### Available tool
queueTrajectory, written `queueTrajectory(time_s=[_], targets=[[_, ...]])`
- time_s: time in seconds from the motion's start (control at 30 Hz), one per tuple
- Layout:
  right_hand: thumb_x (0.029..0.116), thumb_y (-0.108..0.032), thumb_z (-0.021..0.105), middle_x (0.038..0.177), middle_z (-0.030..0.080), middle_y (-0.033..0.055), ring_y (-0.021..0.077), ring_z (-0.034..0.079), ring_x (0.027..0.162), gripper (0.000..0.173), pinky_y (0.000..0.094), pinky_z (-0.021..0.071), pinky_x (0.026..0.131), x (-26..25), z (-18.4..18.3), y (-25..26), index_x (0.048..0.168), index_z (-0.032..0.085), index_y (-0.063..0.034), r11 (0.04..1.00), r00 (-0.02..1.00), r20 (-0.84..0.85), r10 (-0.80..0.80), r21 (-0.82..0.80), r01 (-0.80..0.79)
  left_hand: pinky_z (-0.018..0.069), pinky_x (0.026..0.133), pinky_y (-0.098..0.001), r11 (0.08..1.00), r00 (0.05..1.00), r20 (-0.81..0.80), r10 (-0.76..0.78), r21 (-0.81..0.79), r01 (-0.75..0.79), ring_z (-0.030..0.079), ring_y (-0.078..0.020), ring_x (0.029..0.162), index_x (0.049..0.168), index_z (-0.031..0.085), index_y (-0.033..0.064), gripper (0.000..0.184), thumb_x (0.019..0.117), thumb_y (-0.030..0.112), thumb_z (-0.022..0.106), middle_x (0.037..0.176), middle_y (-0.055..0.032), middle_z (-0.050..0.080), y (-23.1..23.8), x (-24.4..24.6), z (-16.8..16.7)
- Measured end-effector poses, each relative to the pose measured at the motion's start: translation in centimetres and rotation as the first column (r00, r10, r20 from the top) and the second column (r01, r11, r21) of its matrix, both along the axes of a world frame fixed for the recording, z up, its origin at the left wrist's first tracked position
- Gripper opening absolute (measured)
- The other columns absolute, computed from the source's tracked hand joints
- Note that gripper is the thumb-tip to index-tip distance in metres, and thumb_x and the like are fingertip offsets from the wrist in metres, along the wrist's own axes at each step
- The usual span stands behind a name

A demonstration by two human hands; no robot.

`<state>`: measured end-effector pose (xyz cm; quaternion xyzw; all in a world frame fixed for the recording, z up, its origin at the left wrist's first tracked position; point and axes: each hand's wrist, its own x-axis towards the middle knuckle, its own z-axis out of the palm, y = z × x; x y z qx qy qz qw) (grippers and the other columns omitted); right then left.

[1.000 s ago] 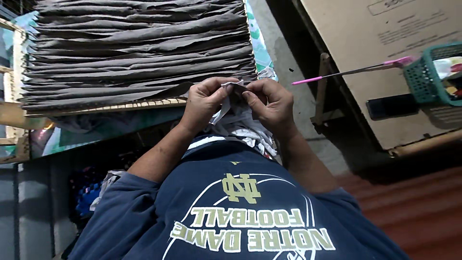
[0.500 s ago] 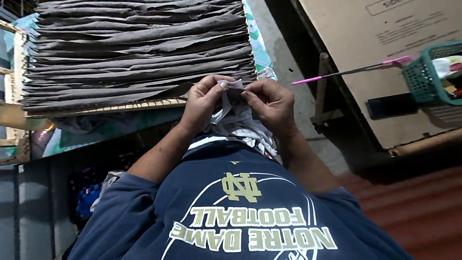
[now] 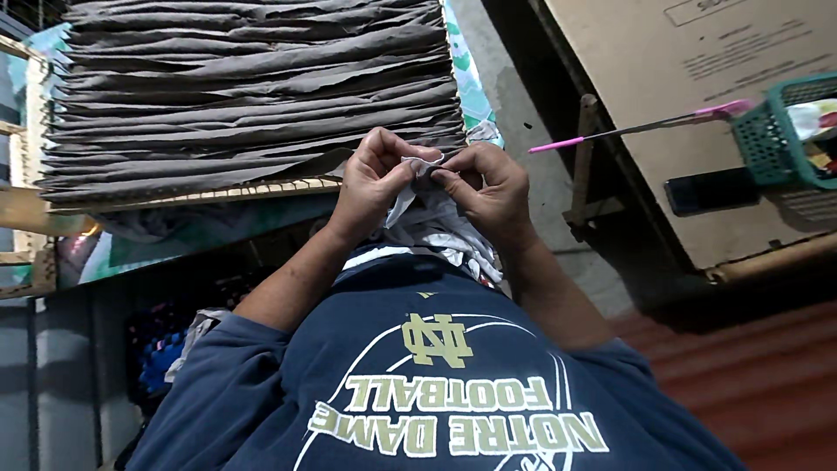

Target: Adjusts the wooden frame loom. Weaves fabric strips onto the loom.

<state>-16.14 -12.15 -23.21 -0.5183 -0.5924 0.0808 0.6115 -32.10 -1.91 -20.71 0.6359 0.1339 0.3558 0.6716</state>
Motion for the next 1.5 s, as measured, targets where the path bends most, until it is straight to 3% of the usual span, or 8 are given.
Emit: queueTrajectory(time_s=[0.33, 0.57, 1.0, 1.07, 1.17, 1.2, 1.3, 1.5], targets=[[0.0982, -0.005, 0.063, 0.094, 0.070, 0.0119, 0.0075, 0.064, 0.087, 0.015, 0.0199, 0.0527, 0.082, 0.0, 0.2, -0.1, 0.103, 0.072, 0.0056, 1.000, 0.999, 0.033, -0.011, -0.005, 0.012, 0.0582, 0.091, -0.0350, 1.000, 1.000, -0.026, 0.001, 0.016, 0.000, 0.072, -0.0154, 0.104, 0.105, 0.046, 0.0127, 0.012, 0.1012, 0.001, 0.048, 0.111, -0.0064, 0.074, -0.1, -0.3, 0.2], [0.0951, -0.006, 0.068, 0.091, 0.066, 0.0085, 0.0016, 0.055, 0.075, 0.011, 0.0146, 0.0467, 0.070, -0.1, 0.3, -0.2, 0.096, 0.071, 0.0043, 0.999, 1.000, -0.009, -0.020, -0.027, 0.020, 0.0577, 0.093, -0.0366, 1.000, 1.000, 0.026, -0.016, 0.001, 0.016, 0.072, -0.0171, 0.106, 0.104, 0.048, 0.0123, 0.012, 0.1010, 0.001, 0.050, 0.111, -0.0074, 0.074, -0.3, -0.1, -0.3], [0.0956, -0.006, 0.068, 0.090, 0.065, 0.0057, -0.0011, 0.053, 0.072, 0.011, 0.0131, 0.0460, 0.065, -0.1, 0.5, -0.2, 0.097, 0.069, 0.0046, 0.999, 0.995, -0.104, 0.011, -0.037, -0.015, 0.0573, 0.095, -0.0374, 0.998, 0.996, 0.068, -0.063, -0.003, 0.064, 0.072, -0.0169, 0.108, 0.104, 0.049, 0.0143, 0.014, 0.1008, 0.001, 0.049, 0.111, -0.0062, 0.074, -0.2, -0.2, -0.3], [0.0961, -0.007, 0.067, 0.090, 0.065, 0.0059, -0.0003, 0.055, 0.072, 0.012, 0.0140, 0.0481, 0.066, -0.1, 0.3, -0.2, 0.098, 0.068, 0.0045, 0.999, 0.994, -0.112, 0.016, -0.036, -0.020, 0.0569, 0.097, -0.0408, 0.994, 0.988, 0.113, -0.102, 0.051, 0.097, 0.071, -0.0219, 0.112, 0.108, 0.050, 0.0113, 0.012, 0.1012, 0.001, 0.050, 0.114, -0.0105, 0.073, 0.6, -0.1, -1.7], [0.0964, -0.007, 0.068, 0.088, 0.065, 0.0059, 0.0007, 0.054, 0.071, 0.012, 0.0146, 0.0477, 0.065, 0.0, 0.1, -0.2, 0.097, 0.068, 0.0045, 0.999, 0.994, -0.109, 0.018, -0.030, -0.021, 0.0565, 0.097, -0.0474, 0.972, 0.956, 0.219, -0.195, 0.175, 0.158, 0.067, -0.0352, 0.117, 0.116, 0.051, 0.0022, 0.014, 0.1019, 0.001, 0.051, 0.121, -0.0242, 0.068, 2.5, 0.5, -4.8], [0.0963, -0.007, 0.068, 0.087, 0.064, 0.0056, 0.0005, 0.053, 0.070, 0.012, 0.0144, 0.0462, 0.064, 0.0, 0.2, -0.2, 0.097, 0.068, 0.0045, 1.000, 0.995, -0.103, 0.012, -0.028, -0.015, 0.0563, 0.098, -0.0474, 0.975, 0.959, 0.212, -0.191, 0.153, 0.160, 0.068, -0.0343, 0.117, 0.115, 0.051, 0.0030, 0.013, 0.1018, 0.000, 0.051, 0.120, -0.0231, 0.069, 2.3, 0.4, -4.3], [0.0955, -0.007, 0.068, 0.084, 0.061, 0.0040, -0.0015, 0.050, 0.069, 0.012, 0.0127, 0.0434, 0.064, -0.2, 0.4, -0.2, 0.095, 0.065, 0.0050, 1.000, 0.996, -0.089, -0.009, -0.014, 0.008, 0.0566, 0.097, -0.0395, 0.994, 0.991, 0.084, -0.108, 0.021, 0.107, 0.071, -0.0194, 0.109, 0.104, 0.049, 0.0138, 0.012, 0.1009, 0.002, 0.050, 0.112, -0.0077, 0.074, 0.2, -0.2, -0.7], [0.0957, -0.010, 0.071, 0.085, 0.061, 0.0035, -0.0025, 0.045, 0.065, 0.028, 0.0122, 0.0390, 0.059, -0.3, 0.4, -0.1, 0.115, 0.065, 0.0093, 1.000, 0.997, -0.068, -0.020, -0.012, 0.019, 0.0566, 0.096, -0.0387, 0.994, 0.990, 0.097, -0.107, 0.003, 0.107, 0.071, -0.0175, 0.108, 0.102, 0.051, 0.0155, 0.010, 0.1008, 0.006, 0.050, 0.110, -0.0058, 0.074, 0.2, -0.3, -0.5]])
